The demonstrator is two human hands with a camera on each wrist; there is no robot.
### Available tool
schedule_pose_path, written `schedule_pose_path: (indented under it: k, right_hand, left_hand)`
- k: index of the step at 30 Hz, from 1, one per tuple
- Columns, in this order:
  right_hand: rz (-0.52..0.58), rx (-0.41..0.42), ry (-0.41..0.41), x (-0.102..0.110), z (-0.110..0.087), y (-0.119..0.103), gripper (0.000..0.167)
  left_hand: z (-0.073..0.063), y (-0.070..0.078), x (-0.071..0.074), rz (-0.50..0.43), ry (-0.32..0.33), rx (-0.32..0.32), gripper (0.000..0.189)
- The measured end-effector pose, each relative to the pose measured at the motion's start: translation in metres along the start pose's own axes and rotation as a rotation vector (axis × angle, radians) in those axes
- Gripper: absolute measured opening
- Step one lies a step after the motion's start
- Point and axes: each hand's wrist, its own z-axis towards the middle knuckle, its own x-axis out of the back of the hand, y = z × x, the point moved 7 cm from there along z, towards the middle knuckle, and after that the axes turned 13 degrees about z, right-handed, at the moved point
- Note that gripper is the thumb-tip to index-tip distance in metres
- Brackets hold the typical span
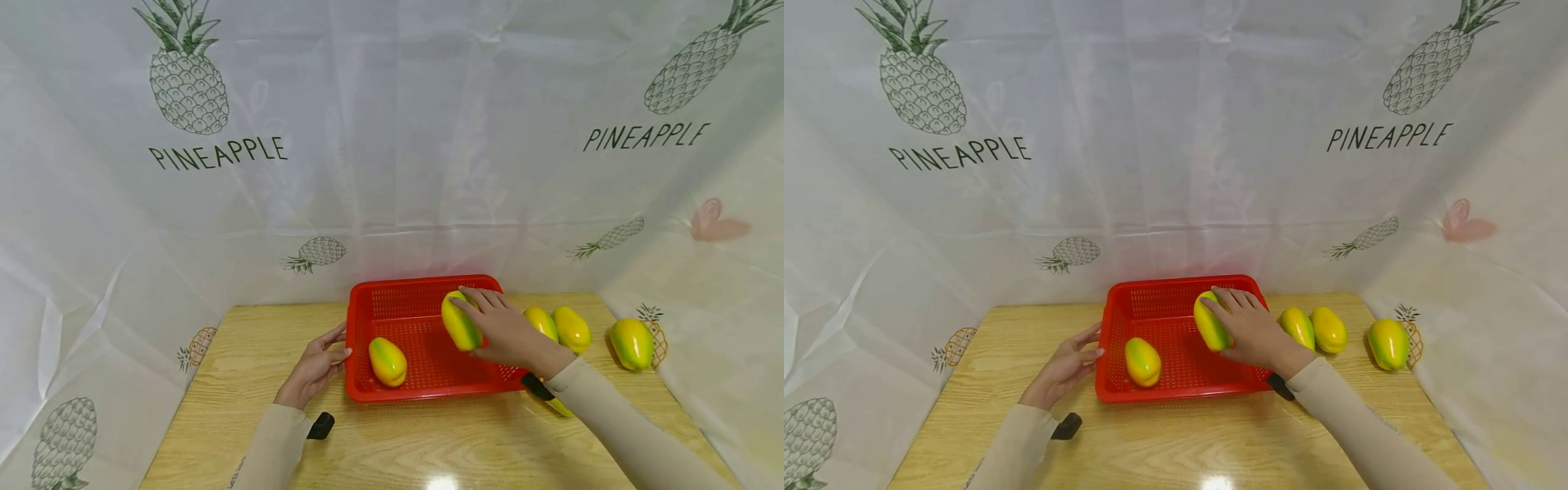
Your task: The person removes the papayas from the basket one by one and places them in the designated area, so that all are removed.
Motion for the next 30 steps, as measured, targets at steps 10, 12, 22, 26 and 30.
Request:
schedule_pose_path:
  k: [10, 12, 22, 26, 30]
  right_hand:
    - [0.012, -0.07, 0.072, 0.025, -0.039, 0.019, 0.105]
    - [0.015, -0.086, 0.072, 0.028, -0.046, 0.022, 0.105]
    - [0.068, -0.17, 0.116, 0.037, -0.089, 0.042, 0.105]
    - [0.058, -0.197, 0.145, 0.038, -0.106, 0.055, 0.108]
    - [0.047, -0.21, 0.176, 0.037, -0.123, 0.067, 0.112]
  left_hand:
    - [0.0, 0.001, -0.001, 0.004, -0.006, -0.009, 0.066]
    - [-0.001, 0.002, -0.001, 0.003, -0.007, -0.008, 0.066]
    - [-0.002, 0.004, 0.0, 0.005, -0.012, 0.007, 0.065]
    - [-0.002, 0.004, 0.0, 0.006, -0.013, 0.012, 0.066]
    - [-0.002, 0.004, 0.0, 0.002, -0.012, 0.014, 0.066]
